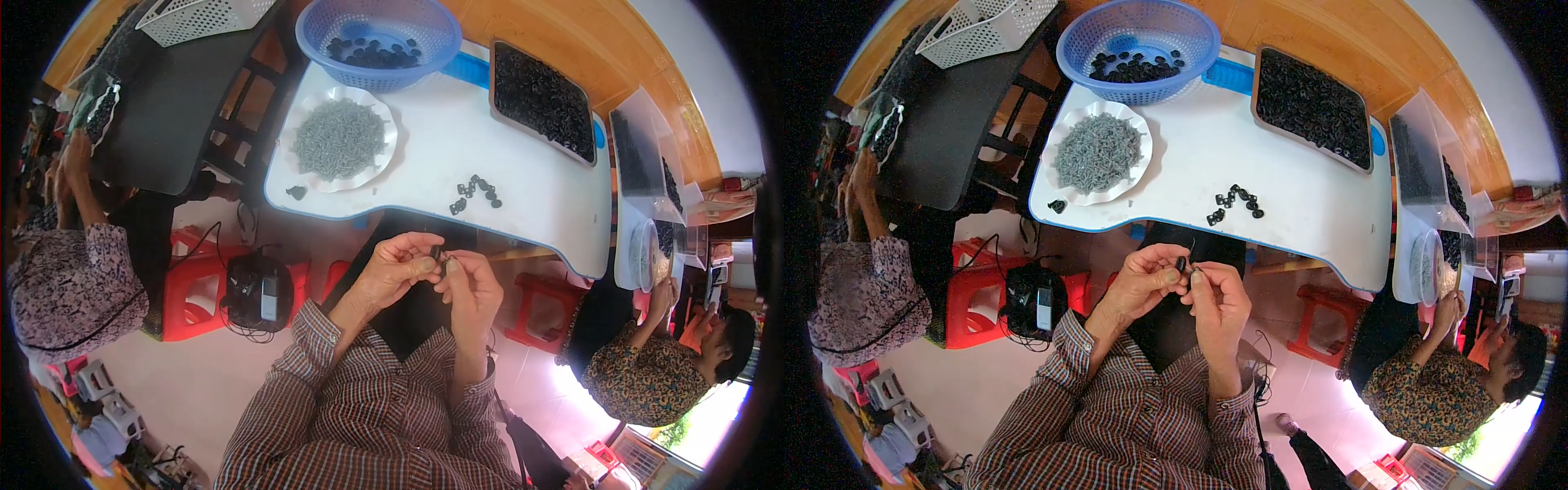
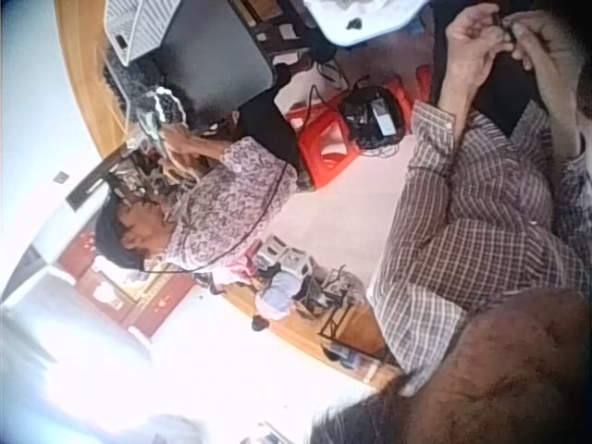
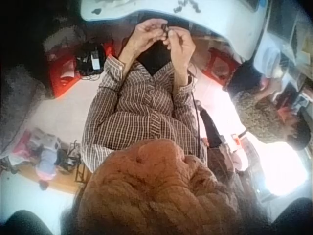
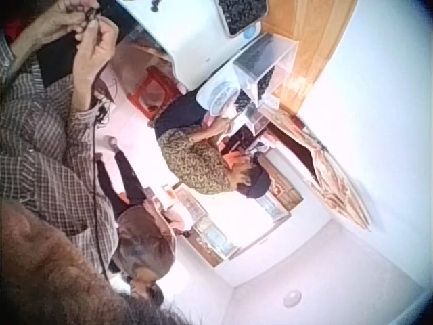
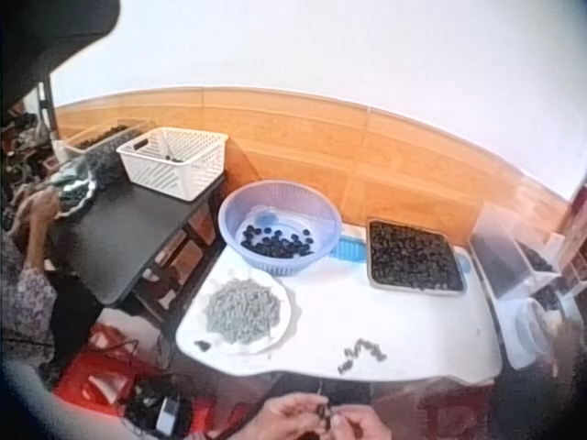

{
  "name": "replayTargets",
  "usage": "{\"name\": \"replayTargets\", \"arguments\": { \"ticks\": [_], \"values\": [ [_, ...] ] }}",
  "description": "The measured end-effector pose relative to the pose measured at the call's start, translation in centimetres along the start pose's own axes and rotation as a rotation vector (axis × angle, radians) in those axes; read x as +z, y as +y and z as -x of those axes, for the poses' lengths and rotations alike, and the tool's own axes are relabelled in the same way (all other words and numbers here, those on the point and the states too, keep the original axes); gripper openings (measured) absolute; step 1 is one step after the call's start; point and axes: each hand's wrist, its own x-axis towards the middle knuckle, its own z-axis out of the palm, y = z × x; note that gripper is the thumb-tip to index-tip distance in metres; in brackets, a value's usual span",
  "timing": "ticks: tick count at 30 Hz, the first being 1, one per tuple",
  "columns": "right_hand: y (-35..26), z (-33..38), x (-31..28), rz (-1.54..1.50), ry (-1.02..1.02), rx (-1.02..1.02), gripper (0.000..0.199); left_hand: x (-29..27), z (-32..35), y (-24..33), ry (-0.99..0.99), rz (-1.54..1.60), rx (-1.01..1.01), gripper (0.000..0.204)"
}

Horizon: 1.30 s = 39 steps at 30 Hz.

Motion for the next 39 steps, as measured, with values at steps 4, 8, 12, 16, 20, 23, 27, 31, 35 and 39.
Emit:
{"name": "replayTargets", "arguments": {
  "ticks": [4, 8, 12, 16, 20, 23, 27, 31, 35, 39],
  "values": [
    [0.3, 0.0, -0.1, 0.001, -0.003, -0.001, 0.008, 0.3, 0.1, 0.1, 0.028, -0.03, 0.009, 0.033],
    [0.3, 0.0, 0.0, 0.004, 0.003, -0.011, 0.007, 0.3, 0.1, 0.1, 0.019, -0.076, 0.031, 0.033],
    [0.4, 0.0, -0.1, 0.026, -0.005, -0.001, 0.007, 0.6, 0.2, 0.2, 0.036, -0.147, 0.048, 0.032],
    [0.5, 0.0, 0.0, 0.038, -0.001, -0.013, 0.006, 0.6, 0.5, 0.4, 0.033, -0.272, 0.076, 0.031],
    [0.6, 0.0, -0.2, 0.049, 0.005, -0.035, 0.006, 1.2, 0.4, 0.6, 0.02, -0.473, 0.131, 0.031],
    [0.7, -0.1, -0.3, 0.078, 0.001, -0.021, 0.006, 1.5, 0.5, 0.8, 0.017, -0.528, 0.167, 0.031],
    [0.8, -0.1, -0.4, 0.079, -0.006, -0.009, 0.006, 1.4, 0.5, 0.8, 0.02, -0.56, 0.161, 0.03],
    [1.0, -0.1, -0.5, 0.076, -0.024, 0.007, 0.007, 1.3, 0.5, 0.8, 0.003, -0.568, 0.169, 0.03],
    [1.1, -0.2, -0.7, 0.065, -0.027, 0.048, 0.006, 1.3, 0.5, 0.6, -0.003, -0.561, 0.169, 0.03],
    [1.3, -0.2, -0.7, 0.03, -0.022, 0.042, 0.006, 1.2, 0.5, 0.5, -0.019, -0.544, 0.192, 0.029]
  ]
}}
